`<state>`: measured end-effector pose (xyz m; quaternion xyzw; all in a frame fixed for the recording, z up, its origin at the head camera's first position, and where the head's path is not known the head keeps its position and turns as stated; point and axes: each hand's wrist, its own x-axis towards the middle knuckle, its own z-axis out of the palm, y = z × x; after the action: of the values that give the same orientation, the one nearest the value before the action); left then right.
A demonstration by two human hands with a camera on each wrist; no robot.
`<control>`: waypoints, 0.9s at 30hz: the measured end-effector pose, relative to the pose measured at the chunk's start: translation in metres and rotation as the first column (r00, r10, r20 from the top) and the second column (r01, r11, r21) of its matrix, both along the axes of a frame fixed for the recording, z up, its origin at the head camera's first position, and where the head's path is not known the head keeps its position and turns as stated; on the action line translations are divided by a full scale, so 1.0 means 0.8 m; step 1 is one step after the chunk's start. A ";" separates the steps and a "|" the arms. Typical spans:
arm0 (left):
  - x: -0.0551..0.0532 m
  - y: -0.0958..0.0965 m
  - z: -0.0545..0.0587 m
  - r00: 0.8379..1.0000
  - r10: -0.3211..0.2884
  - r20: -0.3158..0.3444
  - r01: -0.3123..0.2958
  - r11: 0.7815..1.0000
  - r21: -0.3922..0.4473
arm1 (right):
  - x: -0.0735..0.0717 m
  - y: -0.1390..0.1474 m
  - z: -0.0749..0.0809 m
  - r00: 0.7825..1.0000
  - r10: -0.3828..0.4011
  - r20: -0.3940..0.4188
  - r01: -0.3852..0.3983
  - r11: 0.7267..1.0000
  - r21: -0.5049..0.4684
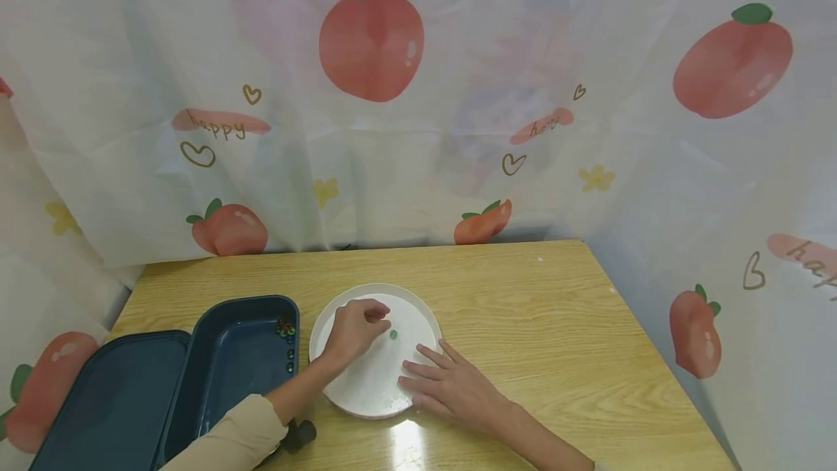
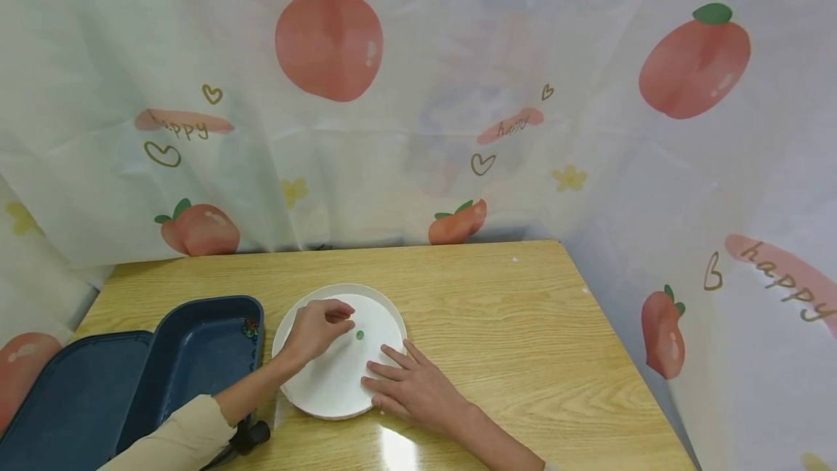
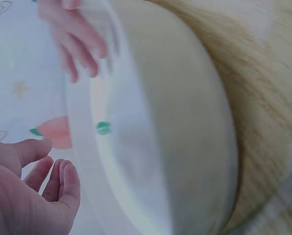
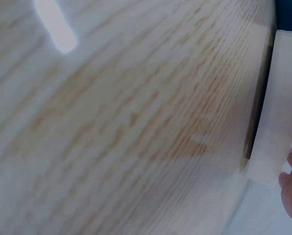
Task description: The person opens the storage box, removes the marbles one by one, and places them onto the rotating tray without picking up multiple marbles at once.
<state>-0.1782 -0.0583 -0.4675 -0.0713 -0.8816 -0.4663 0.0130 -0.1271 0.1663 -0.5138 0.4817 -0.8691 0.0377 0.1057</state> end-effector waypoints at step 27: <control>0.017 -0.148 0.039 0.997 0.074 0.014 -0.074 0.995 0.062 | 0.001 0.000 -0.003 0.999 -0.005 0.037 0.006 0.999 -0.038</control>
<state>-0.1649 -0.1768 -0.4362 -0.0353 -0.8687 -0.4933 0.0272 -0.1265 0.1662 -0.5160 0.4763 -0.8714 0.0629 0.0990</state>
